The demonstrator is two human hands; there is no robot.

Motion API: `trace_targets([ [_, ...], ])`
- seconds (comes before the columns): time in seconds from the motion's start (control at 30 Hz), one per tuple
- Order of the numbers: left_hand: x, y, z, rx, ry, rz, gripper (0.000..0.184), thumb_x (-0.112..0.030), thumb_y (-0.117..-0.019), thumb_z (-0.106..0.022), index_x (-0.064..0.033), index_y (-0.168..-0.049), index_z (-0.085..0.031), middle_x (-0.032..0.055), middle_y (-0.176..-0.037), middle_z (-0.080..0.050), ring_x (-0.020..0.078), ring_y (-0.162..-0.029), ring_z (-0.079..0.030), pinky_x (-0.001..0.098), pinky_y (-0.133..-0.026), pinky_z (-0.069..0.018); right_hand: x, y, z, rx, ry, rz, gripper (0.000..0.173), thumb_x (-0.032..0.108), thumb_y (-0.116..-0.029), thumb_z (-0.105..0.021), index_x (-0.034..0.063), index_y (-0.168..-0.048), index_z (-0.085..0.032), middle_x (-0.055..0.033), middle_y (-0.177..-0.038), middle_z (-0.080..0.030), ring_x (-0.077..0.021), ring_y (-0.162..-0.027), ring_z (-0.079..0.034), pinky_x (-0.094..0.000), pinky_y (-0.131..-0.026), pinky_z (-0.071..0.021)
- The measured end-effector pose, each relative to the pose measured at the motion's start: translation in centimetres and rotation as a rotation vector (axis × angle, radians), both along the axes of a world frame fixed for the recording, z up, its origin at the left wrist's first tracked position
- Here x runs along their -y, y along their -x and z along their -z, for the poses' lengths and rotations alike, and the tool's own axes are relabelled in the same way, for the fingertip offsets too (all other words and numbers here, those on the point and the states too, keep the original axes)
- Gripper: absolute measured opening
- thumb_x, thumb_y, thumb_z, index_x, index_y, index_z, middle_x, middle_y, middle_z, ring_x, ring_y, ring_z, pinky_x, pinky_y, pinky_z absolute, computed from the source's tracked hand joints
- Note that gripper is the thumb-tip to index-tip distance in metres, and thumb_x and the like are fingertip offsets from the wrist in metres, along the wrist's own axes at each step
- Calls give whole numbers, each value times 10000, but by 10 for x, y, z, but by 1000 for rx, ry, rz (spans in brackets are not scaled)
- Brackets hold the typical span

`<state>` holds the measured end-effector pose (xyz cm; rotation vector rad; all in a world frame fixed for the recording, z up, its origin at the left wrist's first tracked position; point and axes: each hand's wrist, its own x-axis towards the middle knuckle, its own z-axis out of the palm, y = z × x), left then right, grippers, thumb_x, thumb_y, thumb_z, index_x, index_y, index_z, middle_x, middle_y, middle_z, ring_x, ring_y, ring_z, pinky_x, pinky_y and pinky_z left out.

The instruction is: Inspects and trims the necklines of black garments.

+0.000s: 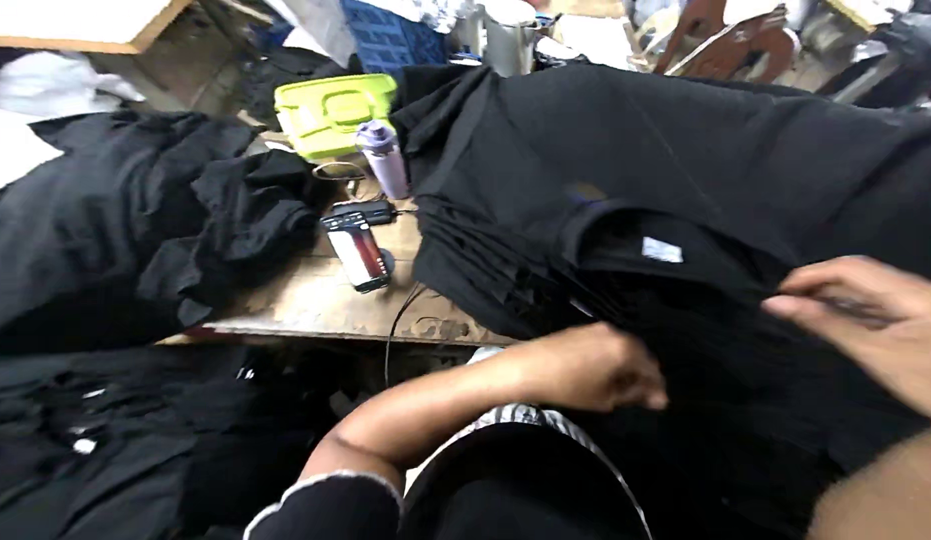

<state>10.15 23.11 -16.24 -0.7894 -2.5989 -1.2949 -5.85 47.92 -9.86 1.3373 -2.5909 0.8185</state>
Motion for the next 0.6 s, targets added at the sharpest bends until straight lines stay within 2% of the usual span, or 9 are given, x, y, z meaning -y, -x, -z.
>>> trace_targets([
  [0.03, 8, 10, -16, -101, 70, -189, 192, -160, -995, -651, -35, -1091, -759, 112, -1043, -747, 218, -992, -716, 416, -903, -578, 4, 14, -6, -26, 105, 30, 410, 397, -976, -660, -7, -1038, -697, -87, -860, -677, -57, -728, -605, -257, -668, -525],
  [0.1, 44, 41, -49, -285, 169, -630, 286, -197, -995, -639, -78, -1240, -724, 147, -1206, -702, 309, -1152, -653, 558, -980, -498, 22, 48, -10, -111, 205, 158, 434, 387, -1011, -635, -42, -1069, -666, -180, -964, -669, -200, -854, -644, -394, -782, -550],
  [0.2, 137, 88, -63, -248, 299, -1041, 502, -368, -1044, -530, -135, -1488, -540, 176, -1557, -460, 377, -1485, -357, 677, -1184, -176, 69, 75, -3, -125, 108, 313, 372, 214, -1056, -577, -133, -1176, -634, -378, -1262, -570, -526, -1177, -572, -644, -1004, -454],
  [0.23, 170, 100, -48, -169, 311, -1065, 556, -397, -1058, -490, -122, -1541, -468, 176, -1610, -393, 388, -1528, -276, 692, -1200, -108, 79, 85, 10, -103, 58, 360, 347, 177, -1055, -571, -127, -1210, -631, -388, -1327, -531, -558, -1209, -547, -679, -1004, -444],
  [0.33, 230, 119, 4, 30, 205, -1021, 532, -292, -1080, -443, -78, -1566, -413, 245, -1611, -350, 434, -1497, -320, 663, -1176, -255, 92, 102, 56, -136, 68, 485, 321, 201, -1045, -593, -40, -1250, -649, -314, -1384, -542, -544, -1066, -633, -699, -816, -514],
  [0.43, 206, 98, -13, 49, 229, -1088, 608, -256, -1054, -520, -9, -1579, -341, 375, -1587, -270, 587, -1456, -266, 772, -1109, -240, 92, 100, 66, -193, 166, 455, 271, 128, -988, -675, -44, -1198, -673, -292, -1310, -601, -506, -948, -678, -665, -736, -538],
  [0.47, 187, 83, -28, 11, 224, -1048, 644, -246, -1039, -574, 23, -1571, -333, 375, -1592, -259, 577, -1464, -258, 748, -1134, -235, 91, 99, 68, -198, 191, 443, 265, 119, -978, -685, -42, -1188, -673, -286, -1296, -606, -488, -945, -682, -648, -737, -546],
  [0.53, 142, 42, -59, -176, 228, -812, 531, -297, -1050, -578, 7, -1478, -493, 231, -1536, -460, 370, -1411, -469, 542, -1147, -397, 93, 99, 69, -173, 209, 462, 268, 136, -967, -688, -25, -1180, -696, -268, -1289, -625, -448, -951, -700, -617, -755, -565],
  [0.6, 106, -3, -79, -365, 94, -290, 414, -368, -1067, -522, -18, -1176, -715, 94, -1190, -723, 140, -1111, -680, 325, -982, -543, 99, 99, 68, -144, 189, 518, 269, 184, -967, -680, 28, -1182, -723, -224, -1310, -636, -400, -937, -719, -581, -750, -586],
])
